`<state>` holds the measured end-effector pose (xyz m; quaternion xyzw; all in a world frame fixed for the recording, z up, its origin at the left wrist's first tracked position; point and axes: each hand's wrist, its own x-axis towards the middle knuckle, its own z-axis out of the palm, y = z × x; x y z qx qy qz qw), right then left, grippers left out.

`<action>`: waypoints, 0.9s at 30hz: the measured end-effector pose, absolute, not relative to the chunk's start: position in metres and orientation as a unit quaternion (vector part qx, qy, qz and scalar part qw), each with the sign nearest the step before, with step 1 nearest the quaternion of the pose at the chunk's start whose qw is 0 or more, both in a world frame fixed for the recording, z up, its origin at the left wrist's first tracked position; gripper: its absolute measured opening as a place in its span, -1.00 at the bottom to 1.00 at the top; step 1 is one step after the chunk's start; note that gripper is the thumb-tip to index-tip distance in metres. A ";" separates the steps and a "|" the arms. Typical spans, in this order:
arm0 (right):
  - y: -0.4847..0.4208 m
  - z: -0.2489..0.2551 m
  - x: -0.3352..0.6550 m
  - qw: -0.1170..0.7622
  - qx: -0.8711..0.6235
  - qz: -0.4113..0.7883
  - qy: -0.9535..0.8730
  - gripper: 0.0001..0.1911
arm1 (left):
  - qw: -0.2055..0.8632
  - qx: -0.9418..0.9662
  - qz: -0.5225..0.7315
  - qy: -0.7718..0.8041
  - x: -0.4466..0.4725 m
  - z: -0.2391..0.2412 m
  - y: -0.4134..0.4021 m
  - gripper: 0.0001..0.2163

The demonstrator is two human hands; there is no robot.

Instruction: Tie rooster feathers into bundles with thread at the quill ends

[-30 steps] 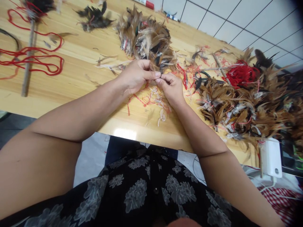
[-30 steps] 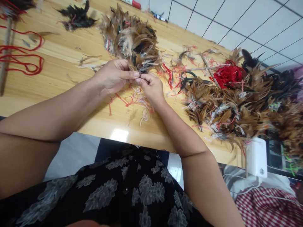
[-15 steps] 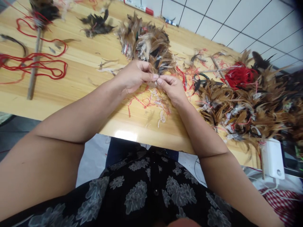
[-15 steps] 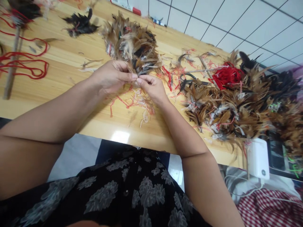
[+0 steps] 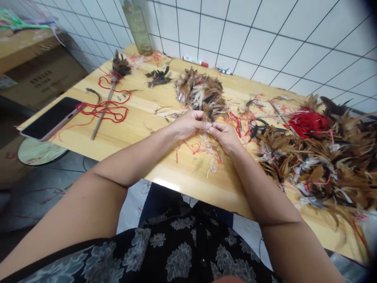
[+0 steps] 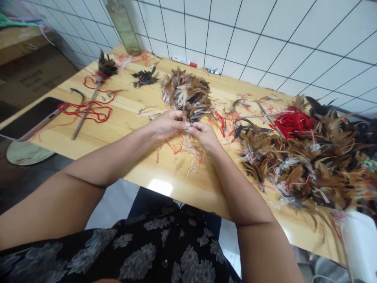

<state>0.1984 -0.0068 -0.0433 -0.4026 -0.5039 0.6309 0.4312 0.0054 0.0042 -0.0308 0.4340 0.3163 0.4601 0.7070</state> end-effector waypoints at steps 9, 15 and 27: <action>-0.002 -0.062 0.190 0.477 -0.394 0.578 -0.532 -0.78 | 0.673 0.482 0.450 0.335 -0.002 -0.033 0.008 -0.49; -0.001 -0.039 0.186 0.513 -0.448 0.598 -0.422 -0.60 | 0.357 0.552 0.524 0.541 -0.038 -0.018 0.044 -0.86; -0.004 -0.021 0.184 0.527 -0.462 0.631 -0.332 -0.56 | 0.131 0.617 0.252 0.734 -0.054 -0.018 0.079 -0.71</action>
